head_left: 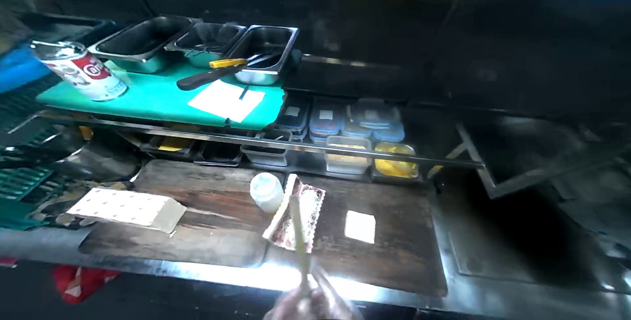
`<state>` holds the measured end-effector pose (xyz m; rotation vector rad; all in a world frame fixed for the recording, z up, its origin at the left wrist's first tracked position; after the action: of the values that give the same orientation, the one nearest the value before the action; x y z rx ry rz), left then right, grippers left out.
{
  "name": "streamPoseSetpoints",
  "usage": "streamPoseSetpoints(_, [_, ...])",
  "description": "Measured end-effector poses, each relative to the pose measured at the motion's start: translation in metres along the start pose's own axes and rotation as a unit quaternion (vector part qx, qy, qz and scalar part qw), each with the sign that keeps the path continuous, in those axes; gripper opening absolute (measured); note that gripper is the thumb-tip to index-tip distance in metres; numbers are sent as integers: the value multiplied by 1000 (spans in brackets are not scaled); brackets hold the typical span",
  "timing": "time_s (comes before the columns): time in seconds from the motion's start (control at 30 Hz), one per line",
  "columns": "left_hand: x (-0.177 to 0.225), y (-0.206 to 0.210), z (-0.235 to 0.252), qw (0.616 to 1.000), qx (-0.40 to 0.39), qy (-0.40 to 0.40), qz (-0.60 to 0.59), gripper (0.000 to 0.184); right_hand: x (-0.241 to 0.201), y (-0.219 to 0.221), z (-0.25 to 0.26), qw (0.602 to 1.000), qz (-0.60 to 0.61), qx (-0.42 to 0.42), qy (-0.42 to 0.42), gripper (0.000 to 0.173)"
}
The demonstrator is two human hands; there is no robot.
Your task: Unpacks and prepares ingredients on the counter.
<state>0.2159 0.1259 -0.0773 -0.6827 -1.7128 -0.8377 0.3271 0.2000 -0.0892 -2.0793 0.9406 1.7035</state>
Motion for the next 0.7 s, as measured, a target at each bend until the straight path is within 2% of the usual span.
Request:
streamPoseSetpoints(0.07, [-15, 50, 3, 998, -19, -2, 64, 28, 0, -30, -21, 990, -22, 140, 5, 68])
streamPoseSetpoints(0.13, [-38, 75, 11, 990, -31, -71, 121, 32, 2, -82, -41, 959, -99, 265, 36, 66])
streamPoseSetpoints(0.17, [-51, 80, 21, 981, -46, -94, 161, 33, 6, -107, -51, 946, -134, 289, 63, 66])
streamPoseSetpoints(0.23, [-75, 87, 65, 945, -101, -47, 307, 43, 21, -153, -74, 938, -152, 297, 98, 60])
streamPoseSetpoints(0.3, [-94, 104, 113, 843, -199, 3, 500, 70, 39, -183, -98, 940, -133, 289, 125, 52])
streamPoseSetpoints(0.37, [-115, 120, 147, 731, -284, 4, 620, 95, 49, -193, -114, 946, -83, 280, 143, 48])
streamPoseSetpoints(0.4, [-121, 128, 159, 697, -301, 1, 652, 104, 51, -193, -116, 951, -46, 273, 136, 48])
streamPoseSetpoints(0.47, [-123, 142, 172, 660, -295, -20, 691, 106, 51, -186, -114, 957, -9, 254, 142, 53])
streamPoseSetpoints(0.5, [-121, 147, 171, 650, -280, -37, 705, 106, 52, -183, -112, 953, -52, 256, 152, 55])
streamPoseSetpoints(0.57, [-118, 148, 161, 652, -254, -69, 711, 116, 48, -175, -104, 925, -229, 261, 154, 54])
streamPoseSetpoints(0.63, [-117, 140, 148, 688, -232, -66, 685, 132, 48, -160, -91, 899, -337, 235, 150, 55])
streamPoseSetpoints(0.7, [-105, 131, 142, 740, -211, -41, 637, 129, 55, -150, -75, 877, -398, 226, 145, 55])
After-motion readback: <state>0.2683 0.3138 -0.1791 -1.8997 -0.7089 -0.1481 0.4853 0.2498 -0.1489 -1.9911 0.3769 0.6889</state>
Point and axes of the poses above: each hand's wrist, its own z-axis towards the middle knuckle, its own y-axis out of the palm, x = y × z, the point moved 7 cm from there along z, towards the middle knuckle, and after that the axes turned 2 degrees about -z, right-handed, at the moved point
